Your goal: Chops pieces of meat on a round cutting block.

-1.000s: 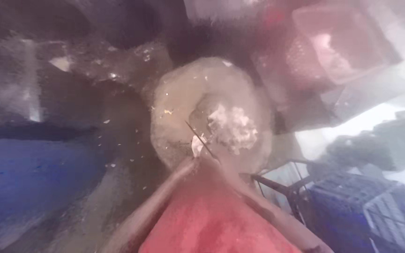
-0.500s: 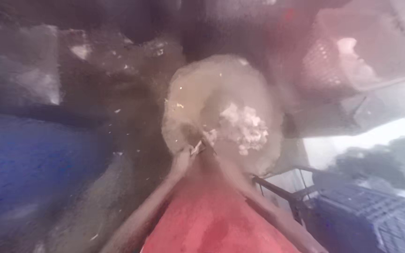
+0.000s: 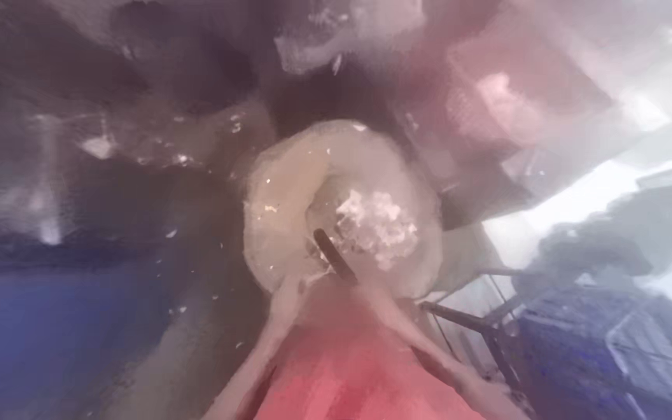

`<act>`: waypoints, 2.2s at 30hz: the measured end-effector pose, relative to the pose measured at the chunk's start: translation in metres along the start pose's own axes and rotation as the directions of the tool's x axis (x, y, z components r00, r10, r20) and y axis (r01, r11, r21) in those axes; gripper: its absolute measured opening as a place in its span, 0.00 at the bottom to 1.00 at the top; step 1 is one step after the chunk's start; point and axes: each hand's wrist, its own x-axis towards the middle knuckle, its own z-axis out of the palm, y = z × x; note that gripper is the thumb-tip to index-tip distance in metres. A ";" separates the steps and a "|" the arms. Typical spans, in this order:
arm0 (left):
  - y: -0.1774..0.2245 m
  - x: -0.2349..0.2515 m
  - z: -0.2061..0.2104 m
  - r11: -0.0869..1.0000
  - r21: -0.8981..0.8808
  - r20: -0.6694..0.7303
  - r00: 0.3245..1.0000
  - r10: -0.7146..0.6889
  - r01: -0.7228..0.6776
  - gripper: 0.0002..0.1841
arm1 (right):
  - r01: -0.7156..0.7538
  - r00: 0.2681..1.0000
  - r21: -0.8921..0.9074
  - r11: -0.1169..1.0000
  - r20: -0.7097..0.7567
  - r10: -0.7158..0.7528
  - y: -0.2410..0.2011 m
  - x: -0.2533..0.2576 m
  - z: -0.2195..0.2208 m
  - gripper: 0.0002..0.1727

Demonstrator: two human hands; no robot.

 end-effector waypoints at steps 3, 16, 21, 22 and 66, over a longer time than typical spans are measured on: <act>-0.006 0.002 -0.031 0.999 0.000 0.009 0.999 -0.047 0.047 0.16 | -0.047 0.993 -0.075 0.996 -0.108 0.039 0.020 -0.016 -0.022 0.32; 0.066 0.051 0.019 0.935 0.179 -0.078 0.942 0.325 -0.308 0.23 | 0.408 0.869 0.047 0.912 -0.325 -0.373 -0.061 -0.076 -0.055 0.37; 0.043 0.038 0.000 0.965 0.120 0.049 0.972 0.230 -0.234 0.17 | 0.534 0.810 0.056 0.843 -0.318 -0.492 -0.099 -0.077 -0.065 0.38; 0.039 0.034 -0.006 0.975 0.105 0.077 0.979 0.190 -0.198 0.17 | 0.470 0.859 0.065 0.880 -0.262 -0.440 -0.095 -0.068 -0.057 0.33; 0.180 0.074 -0.121 0.891 0.019 0.061 0.890 0.452 -0.454 0.19 | 0.533 0.768 0.317 0.785 0.208 -0.605 -0.002 0.022 -0.010 0.24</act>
